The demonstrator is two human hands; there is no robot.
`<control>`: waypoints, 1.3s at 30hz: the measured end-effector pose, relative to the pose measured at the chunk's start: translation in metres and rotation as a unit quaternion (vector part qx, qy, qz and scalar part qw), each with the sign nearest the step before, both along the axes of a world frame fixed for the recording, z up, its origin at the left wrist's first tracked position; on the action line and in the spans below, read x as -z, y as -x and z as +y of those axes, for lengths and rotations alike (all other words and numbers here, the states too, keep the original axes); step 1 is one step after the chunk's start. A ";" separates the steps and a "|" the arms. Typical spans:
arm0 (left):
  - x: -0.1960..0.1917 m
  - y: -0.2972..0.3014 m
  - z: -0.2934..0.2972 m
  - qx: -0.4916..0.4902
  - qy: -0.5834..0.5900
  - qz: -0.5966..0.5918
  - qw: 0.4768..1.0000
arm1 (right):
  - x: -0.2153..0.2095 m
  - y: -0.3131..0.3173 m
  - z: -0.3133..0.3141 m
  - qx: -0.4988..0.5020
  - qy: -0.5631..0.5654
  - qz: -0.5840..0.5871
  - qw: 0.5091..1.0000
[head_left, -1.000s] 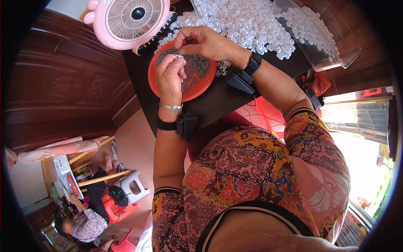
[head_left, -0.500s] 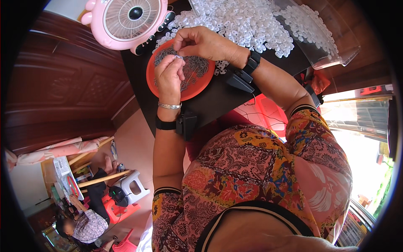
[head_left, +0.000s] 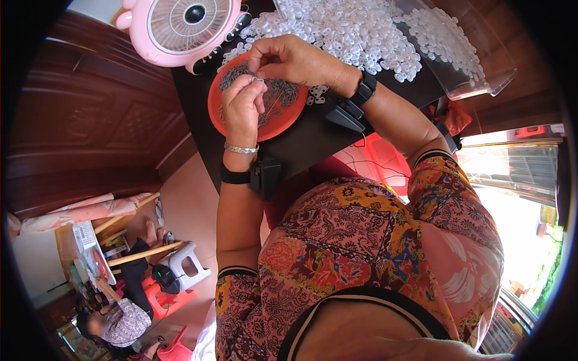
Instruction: Manually assemble small white plastic components by inserting metal rings into them.
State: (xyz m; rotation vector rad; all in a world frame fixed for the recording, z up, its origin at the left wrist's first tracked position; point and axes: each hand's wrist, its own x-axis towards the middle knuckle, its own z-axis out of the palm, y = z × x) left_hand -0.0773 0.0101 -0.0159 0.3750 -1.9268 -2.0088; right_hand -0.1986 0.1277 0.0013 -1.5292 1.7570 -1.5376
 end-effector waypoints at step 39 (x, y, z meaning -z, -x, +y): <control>0.003 0.003 0.002 -0.007 -0.054 -0.004 0.999 | 0.010 0.006 -0.005 0.068 -0.038 0.085 0.993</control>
